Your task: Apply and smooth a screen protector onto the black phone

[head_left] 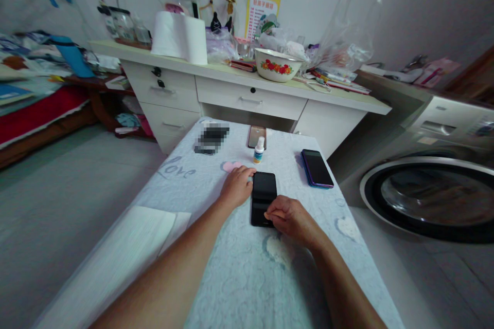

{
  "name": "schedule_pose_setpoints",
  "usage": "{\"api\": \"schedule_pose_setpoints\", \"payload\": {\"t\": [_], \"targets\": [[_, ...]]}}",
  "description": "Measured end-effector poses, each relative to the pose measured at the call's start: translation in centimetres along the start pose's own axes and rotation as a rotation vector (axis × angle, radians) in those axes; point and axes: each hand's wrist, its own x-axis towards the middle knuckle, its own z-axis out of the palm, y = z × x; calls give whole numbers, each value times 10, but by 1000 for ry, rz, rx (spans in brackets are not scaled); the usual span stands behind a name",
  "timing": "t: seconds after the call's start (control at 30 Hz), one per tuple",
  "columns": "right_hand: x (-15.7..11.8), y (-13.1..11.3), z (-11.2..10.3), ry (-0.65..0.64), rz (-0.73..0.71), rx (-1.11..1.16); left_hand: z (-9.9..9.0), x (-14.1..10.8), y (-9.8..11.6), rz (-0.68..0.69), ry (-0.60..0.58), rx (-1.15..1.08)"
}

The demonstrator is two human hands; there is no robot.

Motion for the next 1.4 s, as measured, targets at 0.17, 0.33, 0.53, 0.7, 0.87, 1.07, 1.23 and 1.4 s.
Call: {"api": "schedule_pose_setpoints", "payload": {"t": [0.17, 0.33, 0.53, 0.7, 0.87, 1.07, 1.23, 1.4], "targets": [[-1, 3, -2, -26, 14, 37, -1, 0, 1, 2, 0, -15], [-2, 5, -3, -40, 16, 71, -2, 0, 2, 1, 2, -13], [-2, 2, -5, -52, 46, 66, -3, 1, 3, 0, -2, -17], [-3, 4, -5, -62, 51, 90, -5, 1, 5, -17, -13, -17], [-3, 2, -5, -46, 39, 42, -4, 0, 4, -14, -10, -21], [-2, -3, -4, -29, 18, -4, -3, 0, 3, -18, -6, -18], [-1, -2, -1, -12, 3, 3, 0, 0, 0, 2, 5, -22], [0, -5, -1, -23, -8, -10, 0, 0, 0, -2, 3, -13]]}}
